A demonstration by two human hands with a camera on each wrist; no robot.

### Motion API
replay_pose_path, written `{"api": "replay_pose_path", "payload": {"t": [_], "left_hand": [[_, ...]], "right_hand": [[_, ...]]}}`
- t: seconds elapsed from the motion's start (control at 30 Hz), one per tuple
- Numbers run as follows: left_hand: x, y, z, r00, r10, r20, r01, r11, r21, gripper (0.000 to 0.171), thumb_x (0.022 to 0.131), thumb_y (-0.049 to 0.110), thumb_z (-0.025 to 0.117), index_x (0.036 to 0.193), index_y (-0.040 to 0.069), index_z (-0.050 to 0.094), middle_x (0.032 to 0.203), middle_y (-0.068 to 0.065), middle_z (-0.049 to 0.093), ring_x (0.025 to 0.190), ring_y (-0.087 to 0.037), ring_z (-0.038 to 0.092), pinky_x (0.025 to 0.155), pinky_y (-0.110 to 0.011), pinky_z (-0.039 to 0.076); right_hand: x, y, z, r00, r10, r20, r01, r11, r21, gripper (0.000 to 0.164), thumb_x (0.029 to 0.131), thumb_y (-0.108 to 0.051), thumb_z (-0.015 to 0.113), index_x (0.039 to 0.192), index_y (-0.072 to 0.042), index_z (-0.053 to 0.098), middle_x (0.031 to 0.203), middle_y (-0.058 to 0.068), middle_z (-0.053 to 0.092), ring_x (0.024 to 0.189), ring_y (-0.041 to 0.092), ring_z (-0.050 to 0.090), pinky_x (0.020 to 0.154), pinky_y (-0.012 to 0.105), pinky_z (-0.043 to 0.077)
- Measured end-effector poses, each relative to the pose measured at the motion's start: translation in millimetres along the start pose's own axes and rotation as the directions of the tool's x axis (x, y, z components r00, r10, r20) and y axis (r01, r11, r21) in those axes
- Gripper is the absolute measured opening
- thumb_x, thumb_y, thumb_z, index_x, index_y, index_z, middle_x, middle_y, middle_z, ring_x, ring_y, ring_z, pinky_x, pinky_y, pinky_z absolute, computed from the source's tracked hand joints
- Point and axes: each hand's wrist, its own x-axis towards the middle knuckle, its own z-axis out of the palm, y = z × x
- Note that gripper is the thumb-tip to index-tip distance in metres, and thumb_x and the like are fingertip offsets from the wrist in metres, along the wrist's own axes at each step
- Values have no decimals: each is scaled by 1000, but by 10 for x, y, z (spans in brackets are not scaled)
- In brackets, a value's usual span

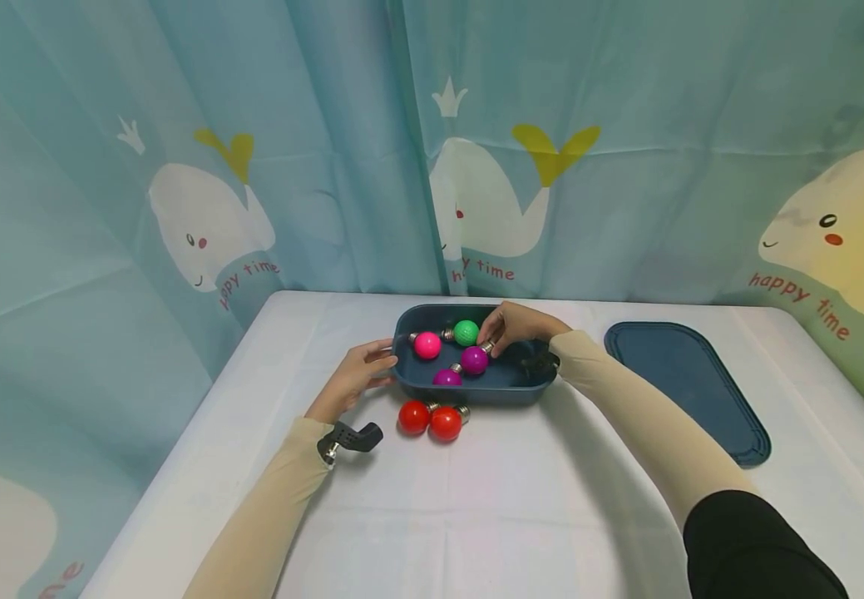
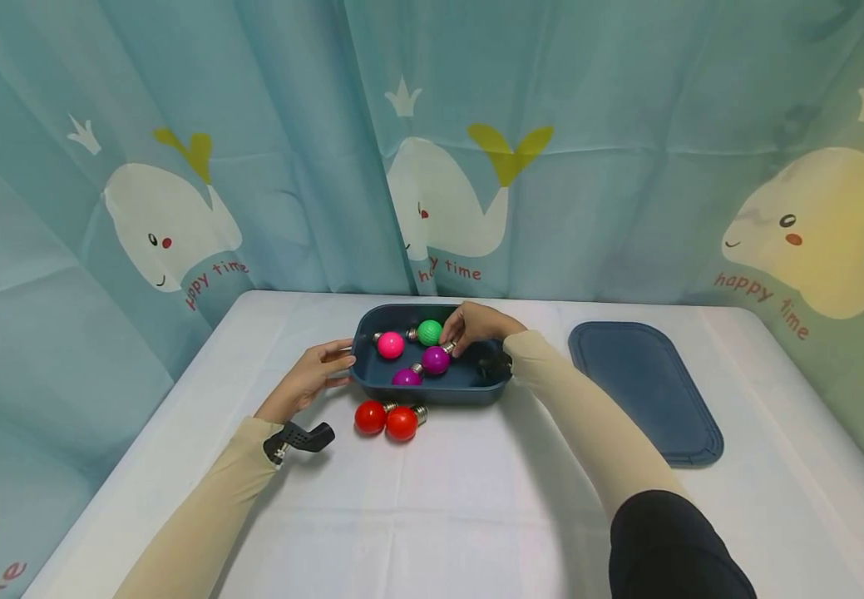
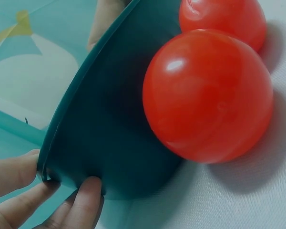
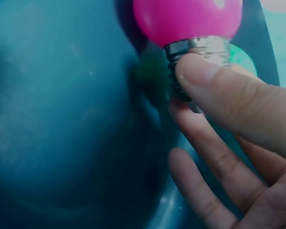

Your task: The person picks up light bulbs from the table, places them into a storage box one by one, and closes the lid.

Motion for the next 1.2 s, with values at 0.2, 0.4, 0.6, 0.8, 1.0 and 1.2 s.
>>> {"api": "replay_pose_path", "payload": {"t": [0.2, 0.4, 0.6, 0.8, 1.0, 1.2], "left_hand": [[-10, -2, 12, 1000, 15, 17, -15, 1000, 2, 48, 96, 7, 49, 141, -3, 37, 140, -28, 43, 122, -39, 51, 97, -41, 49], [-11, 0, 19, 1000, 15, 18, -14, 1000, -7, 48, 96, 7, 50, 141, -3, 36, 141, -28, 43, 123, -39, 50, 96, -40, 50], [9, -18, 10, 1000, 2, 13, -2, 1000, -20, 48, 96, 8, 50, 141, -2, 37, 141, -26, 43, 123, -39, 51, 95, -38, 51], [29, -29, -26, 999, -28, 23, 30, 997, -68, 50, 95, 8, 52, 142, -1, 37, 140, -26, 44, 118, -34, 56, 95, -36, 52], [52, 43, -64, 994, -101, 38, 104, 991, -89, 51, 95, 9, 51, 143, 2, 36, 140, -25, 45, 112, -25, 59, 96, -37, 51], [124, 142, -115, 983, -163, 88, 171, 981, -93, 48, 99, 16, 45, 144, 3, 34, 146, -20, 39, 132, -33, 43, 107, -44, 42]], "right_hand": [[-14, 47, 31, 999, 32, -1, -32, 999, 22, 28, 72, 7, 74, 99, 6, 69, 99, 17, 72, 88, 17, 69, 80, 31, 58], [-30, 112, -11, 1000, -11, 1, 11, 997, 73, 33, 74, 6, 73, 105, 8, 67, 103, 21, 70, 92, 22, 69, 80, 32, 59], [-146, 45, -86, 998, -46, -47, 50, 994, 97, 38, 78, 2, 72, 114, 6, 63, 114, 23, 65, 102, 28, 66, 85, 33, 57], [-367, -108, -118, 990, -98, -106, 113, 982, 152, 47, 82, -4, 70, 125, 7, 55, 122, 26, 60, 106, 32, 63, 87, 33, 56], [-658, -294, -14, 967, -147, -209, 188, 963, 192, 48, 80, -6, 73, 124, 4, 56, 122, 28, 60, 108, 37, 61, 85, 30, 57], [-891, -427, 260, 940, -214, -265, 261, 952, 157, 44, 78, -8, 74, 119, 2, 60, 116, 24, 64, 106, 35, 63, 89, 31, 55]]}}
